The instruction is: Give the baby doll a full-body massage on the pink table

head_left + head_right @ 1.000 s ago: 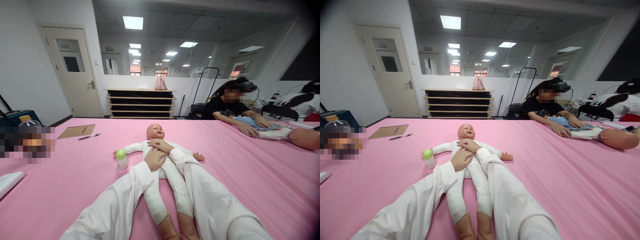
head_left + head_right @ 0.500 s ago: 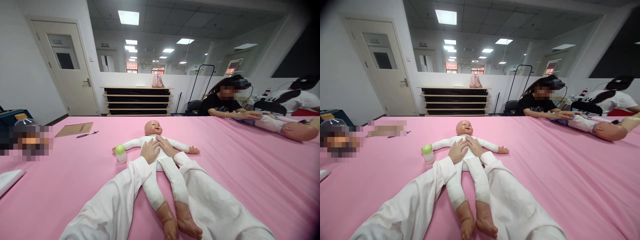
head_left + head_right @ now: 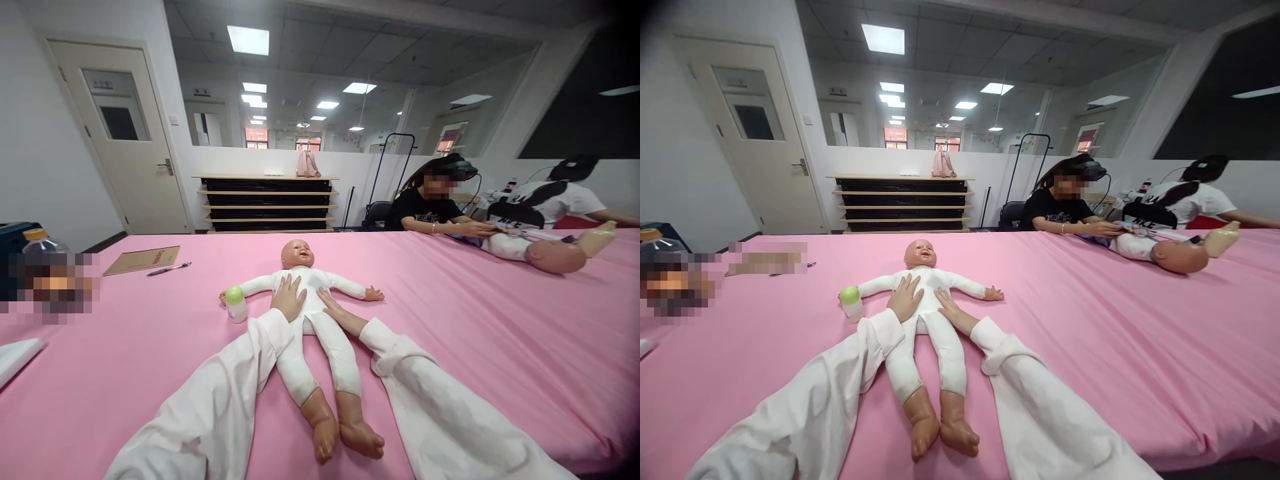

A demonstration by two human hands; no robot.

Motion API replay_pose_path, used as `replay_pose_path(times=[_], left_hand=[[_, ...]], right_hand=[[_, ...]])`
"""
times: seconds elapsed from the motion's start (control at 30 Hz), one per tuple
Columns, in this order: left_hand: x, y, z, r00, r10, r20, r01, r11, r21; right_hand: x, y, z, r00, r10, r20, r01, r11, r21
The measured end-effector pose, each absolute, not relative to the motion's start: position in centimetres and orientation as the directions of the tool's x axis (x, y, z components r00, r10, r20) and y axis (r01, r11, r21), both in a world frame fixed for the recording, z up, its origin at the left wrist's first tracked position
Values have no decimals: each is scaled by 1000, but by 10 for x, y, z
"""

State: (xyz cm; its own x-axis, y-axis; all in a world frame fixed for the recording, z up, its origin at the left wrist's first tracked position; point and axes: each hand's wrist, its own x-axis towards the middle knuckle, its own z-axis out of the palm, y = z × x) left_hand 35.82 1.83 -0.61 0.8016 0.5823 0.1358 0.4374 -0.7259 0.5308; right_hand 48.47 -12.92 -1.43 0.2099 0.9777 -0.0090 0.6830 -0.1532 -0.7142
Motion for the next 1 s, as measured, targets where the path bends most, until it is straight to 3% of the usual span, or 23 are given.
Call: replay_pose_path(times=[0.23, 0.37, 0.5, 0.57, 0.73, 0.87, 1.0], left_hand=[[333, 12, -3, 895, 418, 154, 273, -788, 552], [331, 11, -2, 931, 285, 229, 123, -834, 538], [335, 8, -3, 947, 133, 292, -38, -857, 514], [334, 7, -3, 950, 71, 303, -97, -857, 506], [334, 6, -3, 959, -18, 282, -155, -868, 472], [337, 9, -8, 967, -33, 252, -157, -858, 488], [338, 10, -9, 970, -50, 238, -164, -858, 487]], right_hand=[[455, -168, 8, 155, 984, 85, 681, -44, -731], [447, -150, 23, 202, 965, 167, 596, 14, -803], [453, -109, 30, 240, 962, 133, 558, -25, -830], [459, -87, 30, 166, 980, 111, 645, -23, -763], [476, -40, 30, -89, 996, 26, 880, 91, -467], [481, -15, 30, -118, 993, -7, 909, 105, -403], [487, -10, 26, -57, 993, 103, 918, 92, -385]])
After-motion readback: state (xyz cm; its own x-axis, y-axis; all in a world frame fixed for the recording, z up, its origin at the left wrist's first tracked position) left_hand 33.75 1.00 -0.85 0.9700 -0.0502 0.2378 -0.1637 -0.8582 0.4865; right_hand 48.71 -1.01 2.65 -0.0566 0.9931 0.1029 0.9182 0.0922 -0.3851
